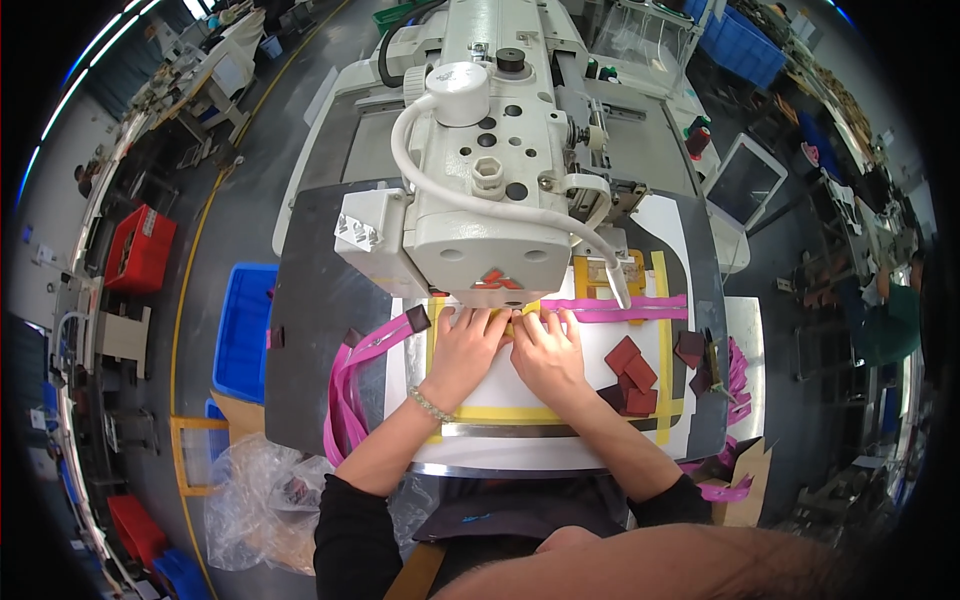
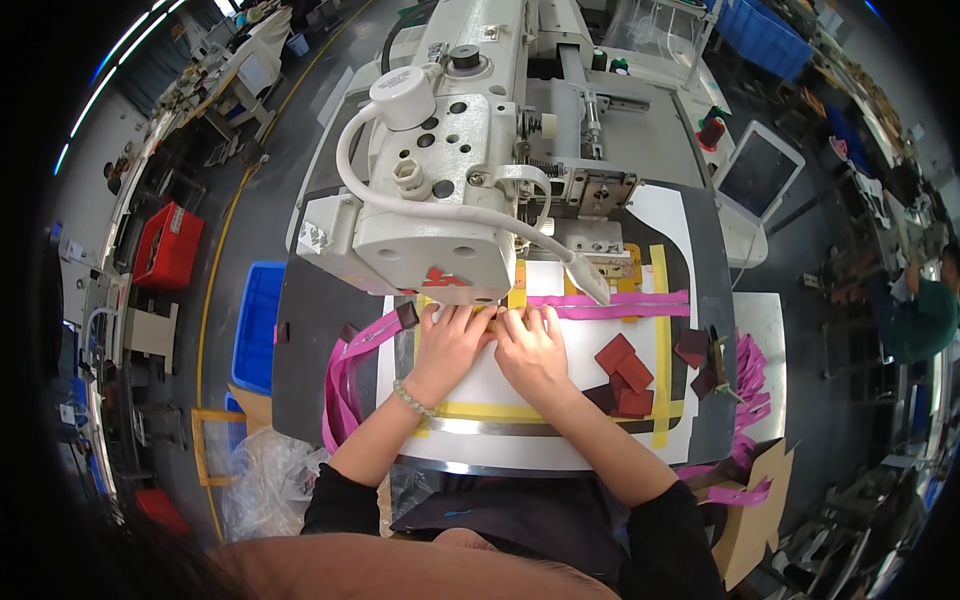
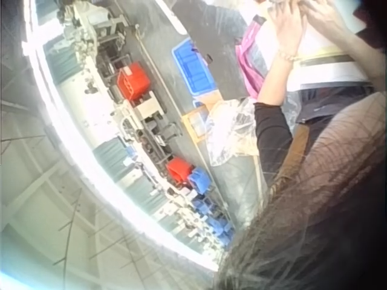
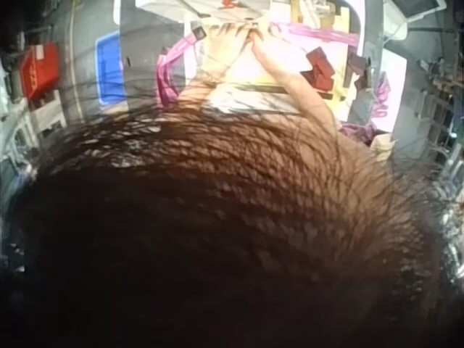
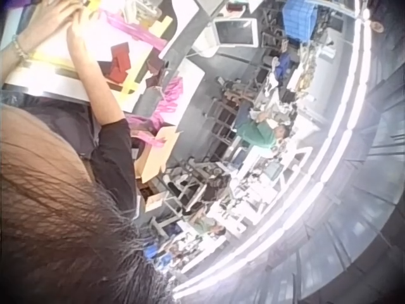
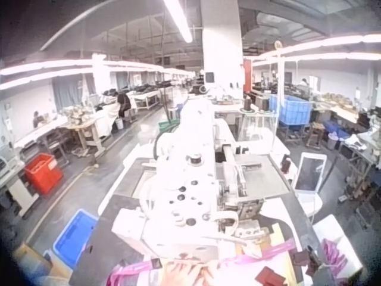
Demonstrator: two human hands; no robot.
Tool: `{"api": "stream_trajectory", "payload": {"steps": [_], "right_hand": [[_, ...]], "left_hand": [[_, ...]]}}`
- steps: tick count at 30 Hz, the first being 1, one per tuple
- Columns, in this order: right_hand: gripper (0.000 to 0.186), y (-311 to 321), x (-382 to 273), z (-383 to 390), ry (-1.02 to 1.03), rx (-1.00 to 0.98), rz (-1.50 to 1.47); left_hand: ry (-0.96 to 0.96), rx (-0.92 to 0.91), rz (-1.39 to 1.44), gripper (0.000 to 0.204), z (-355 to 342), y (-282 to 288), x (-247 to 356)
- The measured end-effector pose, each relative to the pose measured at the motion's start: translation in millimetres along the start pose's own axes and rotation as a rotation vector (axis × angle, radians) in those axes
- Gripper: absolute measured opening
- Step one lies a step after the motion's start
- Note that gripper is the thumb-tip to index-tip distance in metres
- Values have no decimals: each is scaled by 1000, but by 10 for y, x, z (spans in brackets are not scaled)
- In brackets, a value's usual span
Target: Sewing small black squares onto pink fabric strips using an industrial sewing machine.
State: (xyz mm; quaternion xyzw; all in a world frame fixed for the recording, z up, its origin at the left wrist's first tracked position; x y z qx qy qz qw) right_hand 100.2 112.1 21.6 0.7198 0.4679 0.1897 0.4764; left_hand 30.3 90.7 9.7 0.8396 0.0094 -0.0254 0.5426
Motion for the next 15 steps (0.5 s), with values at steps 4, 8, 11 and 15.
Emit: {"api": "stream_trajectory", "payload": {"steps": [4,8,11,15], "right_hand": [[37,-24,-11,4,-3,-9,15],[40,12,19,54,12,32,10],[38,75,65,64,45,24,-90],[32,70,108,68,85,-51,-188]], "left_hand": [[3,-10,9,37,-2,-8,-20],[6,-26,14,39,-3,-7,-46],[23,-56,-15,41,40,-38,-111],[-2,-68,11,42,32,-56,-213]]}}
Point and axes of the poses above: each hand's wrist, its own z-axis away from the middle knuckle, its own y-axis out of the back of the hand, x = y × z, the point moved 10 cm from there along -z, towards the middle knuckle, and after that the axes turned 9 degrees about -z, right-handed, at the moved point
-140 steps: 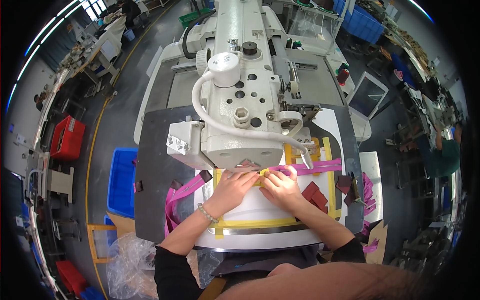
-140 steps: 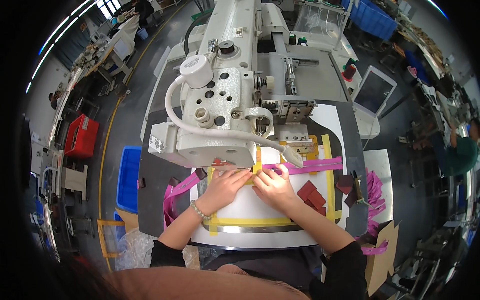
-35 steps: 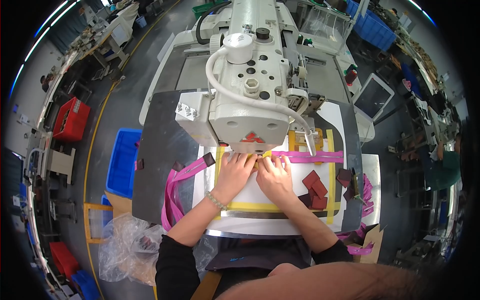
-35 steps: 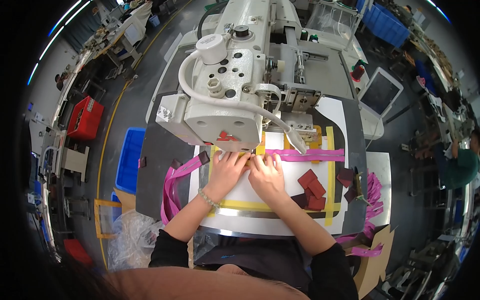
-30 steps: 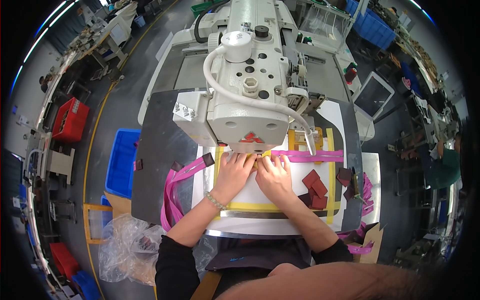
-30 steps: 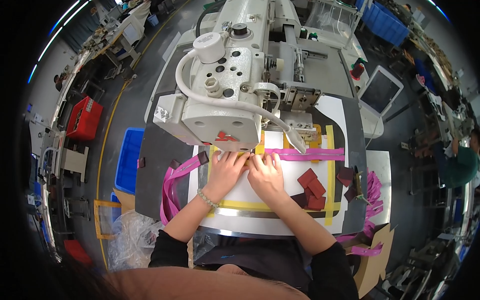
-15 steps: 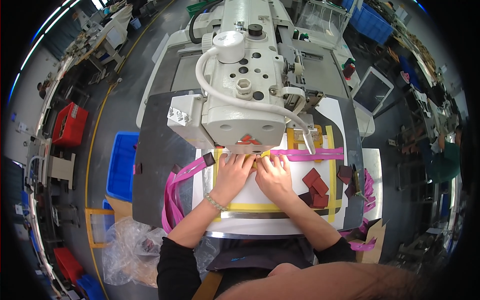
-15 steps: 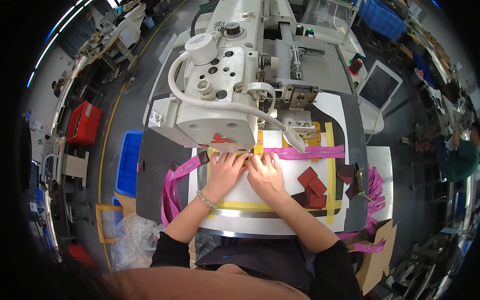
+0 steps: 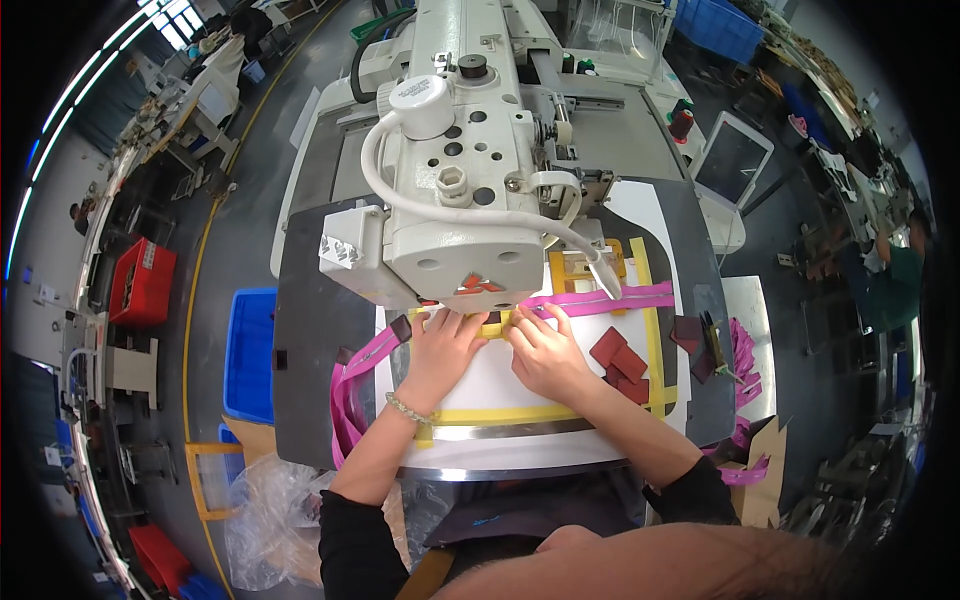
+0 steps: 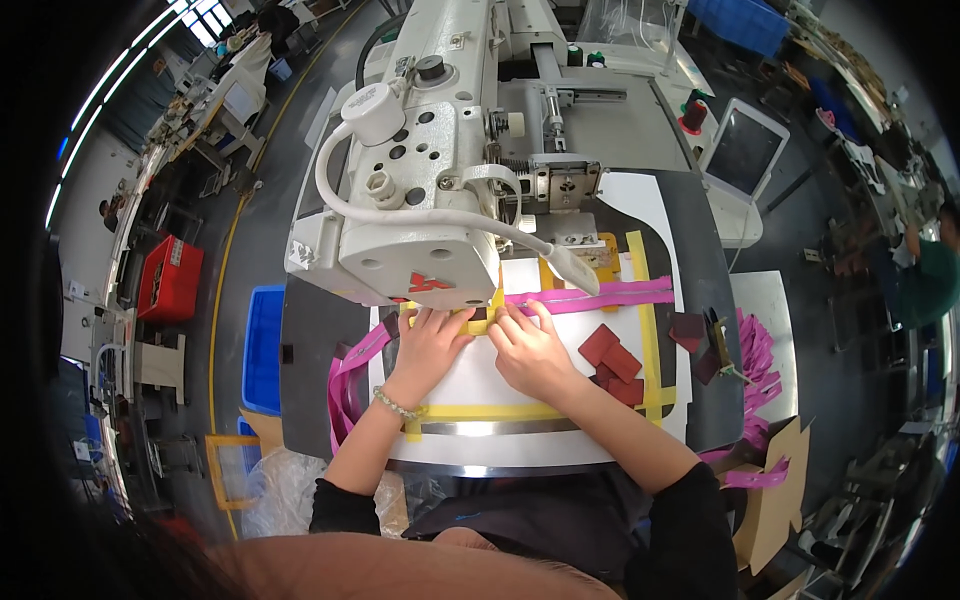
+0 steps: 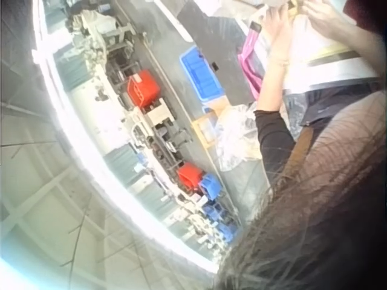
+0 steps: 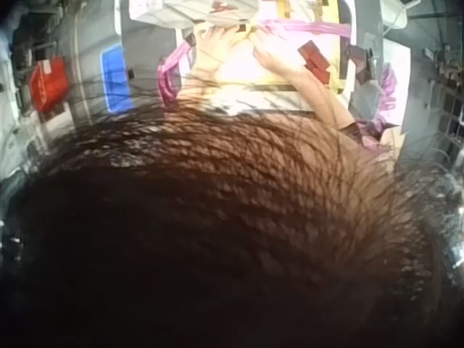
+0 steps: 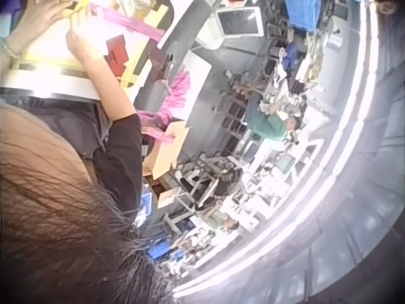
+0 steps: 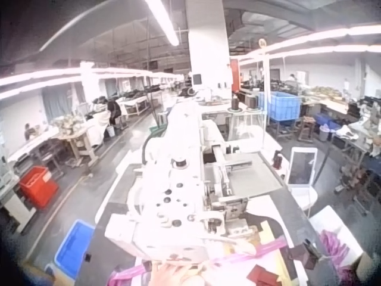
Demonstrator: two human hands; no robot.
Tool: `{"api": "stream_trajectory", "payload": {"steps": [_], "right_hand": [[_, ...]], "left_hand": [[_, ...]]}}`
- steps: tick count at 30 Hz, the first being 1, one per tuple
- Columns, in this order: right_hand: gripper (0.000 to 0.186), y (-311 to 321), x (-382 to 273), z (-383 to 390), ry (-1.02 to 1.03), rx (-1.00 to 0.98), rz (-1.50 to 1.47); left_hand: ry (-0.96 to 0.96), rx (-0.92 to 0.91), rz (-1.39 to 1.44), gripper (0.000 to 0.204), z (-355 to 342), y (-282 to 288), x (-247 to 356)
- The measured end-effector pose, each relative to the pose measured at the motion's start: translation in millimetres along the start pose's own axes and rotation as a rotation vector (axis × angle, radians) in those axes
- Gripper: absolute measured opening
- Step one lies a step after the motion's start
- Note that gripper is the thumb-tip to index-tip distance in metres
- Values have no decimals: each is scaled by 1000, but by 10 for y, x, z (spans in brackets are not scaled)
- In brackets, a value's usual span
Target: Sewing small black squares onto pink fabric strips using an industrial sewing machine.
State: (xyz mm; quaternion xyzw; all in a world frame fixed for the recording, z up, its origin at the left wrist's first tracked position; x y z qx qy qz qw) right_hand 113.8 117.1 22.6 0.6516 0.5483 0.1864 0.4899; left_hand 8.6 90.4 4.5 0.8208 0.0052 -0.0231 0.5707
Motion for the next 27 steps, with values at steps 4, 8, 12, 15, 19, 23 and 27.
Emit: {"api": "stream_trajectory", "payload": {"steps": [4,8,12,15,19,23,27], "right_hand": [[30,18,82,1,5,44,-111],[30,24,196,-61,4,43,-132],[31,-70,276,-41,7,-12,-123],[29,-56,291,-25,6,12,-125],[28,-33,308,9,19,48,-110],[29,-42,328,32,9,41,-98],[30,-37,321,36,21,40,-99]], "left_hand": [[-86,-129,177,41,-120,-68,-168],[-75,-319,333,43,-227,-328,-344],[-83,-389,600,44,-338,-465,-403],[-30,-422,685,44,-360,-591,-492],[7,-388,759,44,-343,-704,-515],[89,-476,836,44,-357,-656,-460],[150,-449,885,42,-349,-586,-454]]}}
Point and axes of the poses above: each hand's wrist, its own z-axis away from the middle knuckle, its own y-axis out of the back of the hand, x = y × z, the point moved 10 cm from there along -z, towards the middle knuckle, and after that the axes turned 9 degrees about -z, right-handed, at the moved point
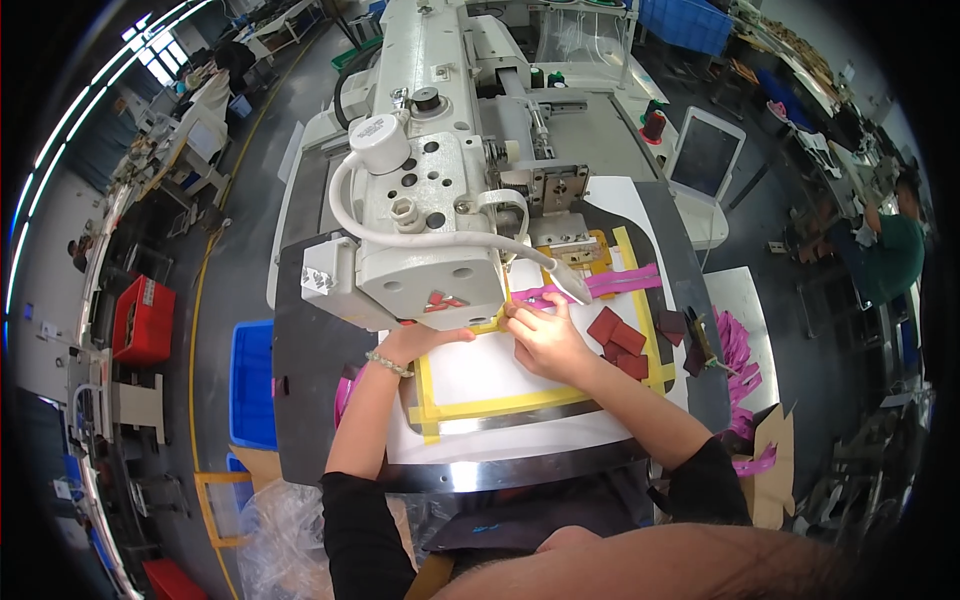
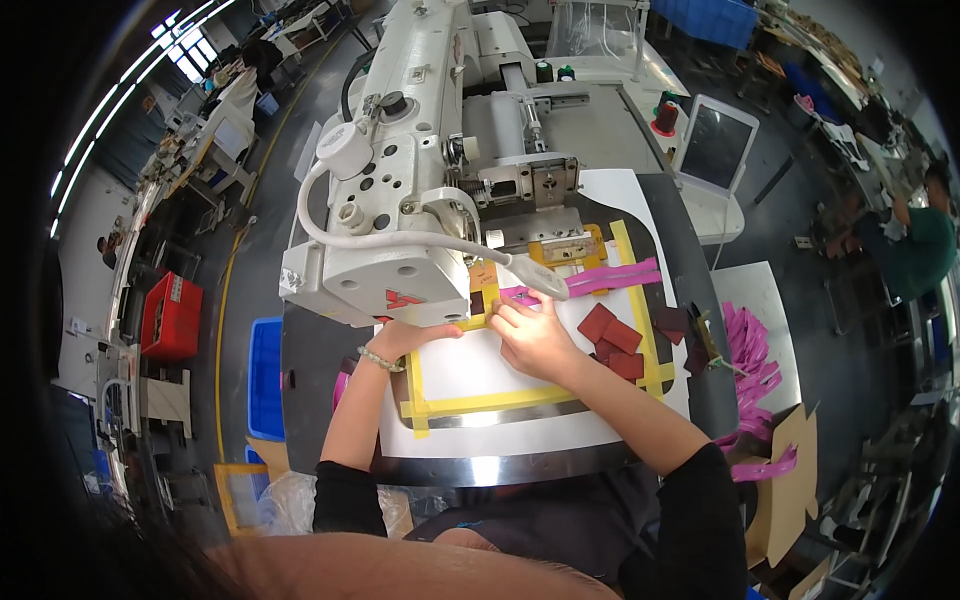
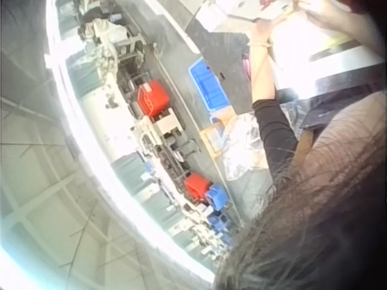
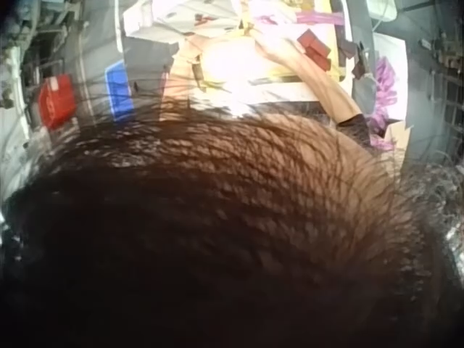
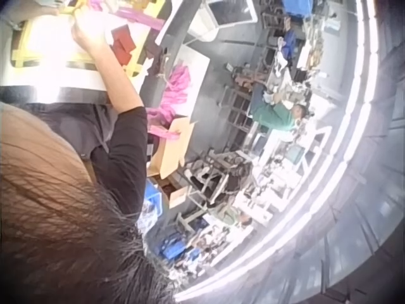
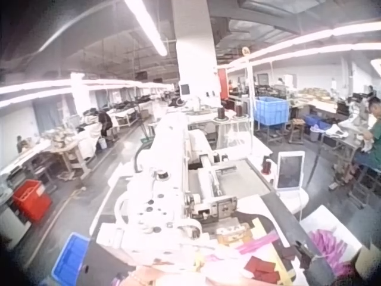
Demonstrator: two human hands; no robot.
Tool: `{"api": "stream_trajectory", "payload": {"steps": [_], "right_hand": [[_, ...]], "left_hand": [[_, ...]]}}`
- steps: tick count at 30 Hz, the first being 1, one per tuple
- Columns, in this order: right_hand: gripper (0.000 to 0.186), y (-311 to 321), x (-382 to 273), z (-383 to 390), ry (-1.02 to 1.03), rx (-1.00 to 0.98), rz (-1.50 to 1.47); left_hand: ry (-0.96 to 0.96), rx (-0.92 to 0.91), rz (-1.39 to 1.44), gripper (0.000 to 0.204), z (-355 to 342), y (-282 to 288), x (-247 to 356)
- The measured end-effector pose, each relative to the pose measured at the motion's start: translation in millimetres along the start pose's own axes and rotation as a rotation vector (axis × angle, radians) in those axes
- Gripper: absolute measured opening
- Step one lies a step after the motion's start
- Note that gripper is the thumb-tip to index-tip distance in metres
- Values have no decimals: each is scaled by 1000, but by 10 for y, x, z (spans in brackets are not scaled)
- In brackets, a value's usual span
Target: Sewing small black squares onto pink fabric strips using an industrial sewing machine.
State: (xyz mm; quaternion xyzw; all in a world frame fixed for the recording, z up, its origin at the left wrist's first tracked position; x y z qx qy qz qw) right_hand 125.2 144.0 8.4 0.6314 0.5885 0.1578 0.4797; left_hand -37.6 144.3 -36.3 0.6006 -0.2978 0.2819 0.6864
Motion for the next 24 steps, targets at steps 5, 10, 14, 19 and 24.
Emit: {"api": "stream_trajectory", "payload": {"steps": [5,10,14,19,24], "right_hand": [[28,61,-70,-34,43,38,2],[28,73,-61,-41,40,11,-1],[28,113,-214,42,56,0,7],[27,141,-267,95,47,-40,0],[31,114,-184,31,96,-124,-12]], "left_hand": [[-20,65,16,40,36,33,-5],[2,-60,20,46,19,-16,102],[-82,18,-230,67,122,-29,80],[-99,128,-590,92,282,-57,178],[1,141,-575,100,382,-101,250]]}}
Point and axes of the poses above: each hand's wrist, its own z-axis away from the middle knuckle, its own y-axis out of the back of the hand, x = y × z, the point moved 10 cm from there along -z, towards the middle knuckle, and after that the axes turned 9 degrees about -z, right-handed, at the moved point
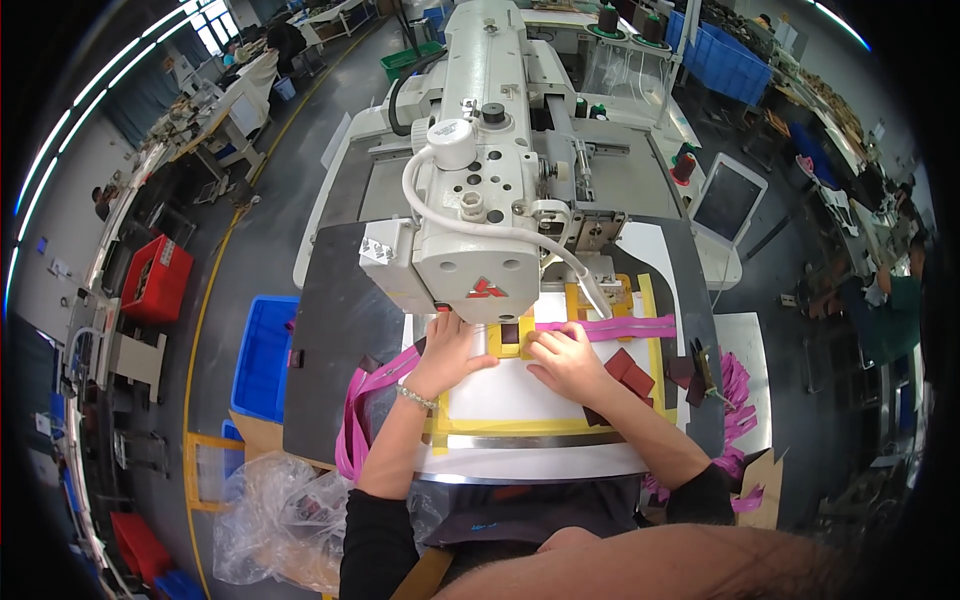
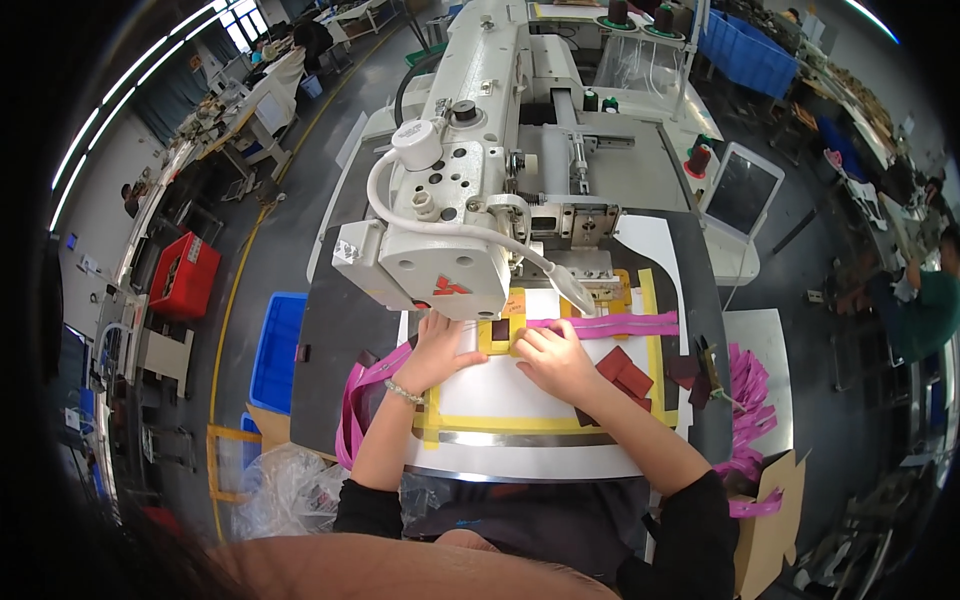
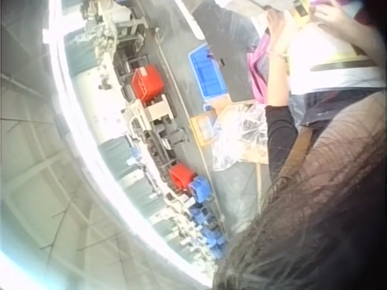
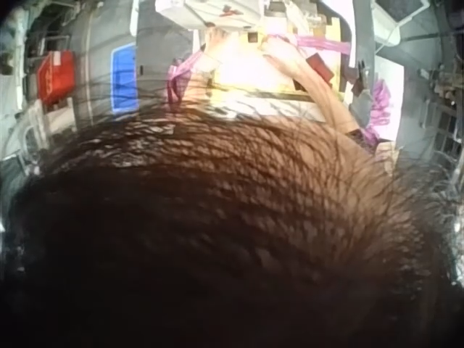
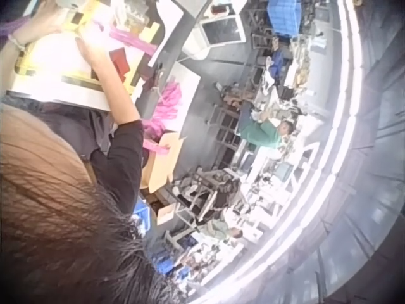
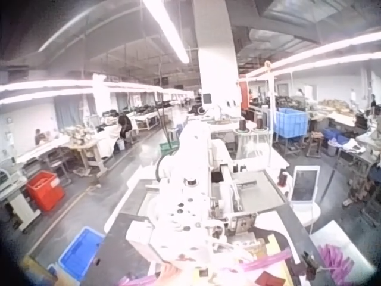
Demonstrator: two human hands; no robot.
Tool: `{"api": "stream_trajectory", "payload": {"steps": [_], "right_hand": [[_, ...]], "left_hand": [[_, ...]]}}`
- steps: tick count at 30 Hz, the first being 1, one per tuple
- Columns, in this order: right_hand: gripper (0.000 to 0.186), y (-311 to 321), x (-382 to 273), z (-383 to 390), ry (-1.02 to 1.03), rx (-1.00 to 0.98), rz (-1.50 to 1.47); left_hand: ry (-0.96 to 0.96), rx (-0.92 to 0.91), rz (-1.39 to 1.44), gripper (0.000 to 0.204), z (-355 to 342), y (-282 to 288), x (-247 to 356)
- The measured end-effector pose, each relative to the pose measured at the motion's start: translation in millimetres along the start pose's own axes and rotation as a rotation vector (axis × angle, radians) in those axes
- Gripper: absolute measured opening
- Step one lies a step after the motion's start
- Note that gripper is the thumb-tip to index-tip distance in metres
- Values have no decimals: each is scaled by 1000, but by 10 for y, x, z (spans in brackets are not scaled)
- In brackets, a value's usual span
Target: Sewing small black squares onto pink fabric strips using an industrial sewing machine.
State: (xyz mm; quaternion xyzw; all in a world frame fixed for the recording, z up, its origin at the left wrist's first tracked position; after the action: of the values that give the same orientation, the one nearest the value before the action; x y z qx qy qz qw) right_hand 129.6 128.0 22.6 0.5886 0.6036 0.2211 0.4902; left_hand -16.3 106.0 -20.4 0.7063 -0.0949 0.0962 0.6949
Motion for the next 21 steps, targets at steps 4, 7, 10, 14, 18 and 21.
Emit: {"api": "stream_trajectory", "payload": {"steps": [4,7,10,14,18,21], "right_hand": [[34,114,21,-104,58,41,50],[36,193,83,-175,73,44,43],[38,302,163,-285,68,119,22],[45,349,575,-388,-114,309,-70],[52,187,964,-426,-293,291,-86],[47,133,1083,-380,-365,221,-75]], "left_hand": [[4,247,-156,97,91,170,137],[15,313,-119,95,106,216,158],[28,364,-135,88,114,258,175],[26,417,-147,79,141,297,171],[24,373,-78,69,118,257,144],[27,344,-69,65,113,205,144]]}}
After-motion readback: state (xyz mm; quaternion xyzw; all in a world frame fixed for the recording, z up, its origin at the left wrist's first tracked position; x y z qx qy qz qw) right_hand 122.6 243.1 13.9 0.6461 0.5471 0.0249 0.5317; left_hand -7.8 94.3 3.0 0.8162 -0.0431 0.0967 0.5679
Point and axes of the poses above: each hand's wrist, its own z-axis away from the middle knuckle, its own y-axis out of the back of the hand, x = y × z, the point moved 10 cm from there along -z, towards the middle knuckle, and after that the axes turned 9 degrees about -z, right-handed, at the moved point
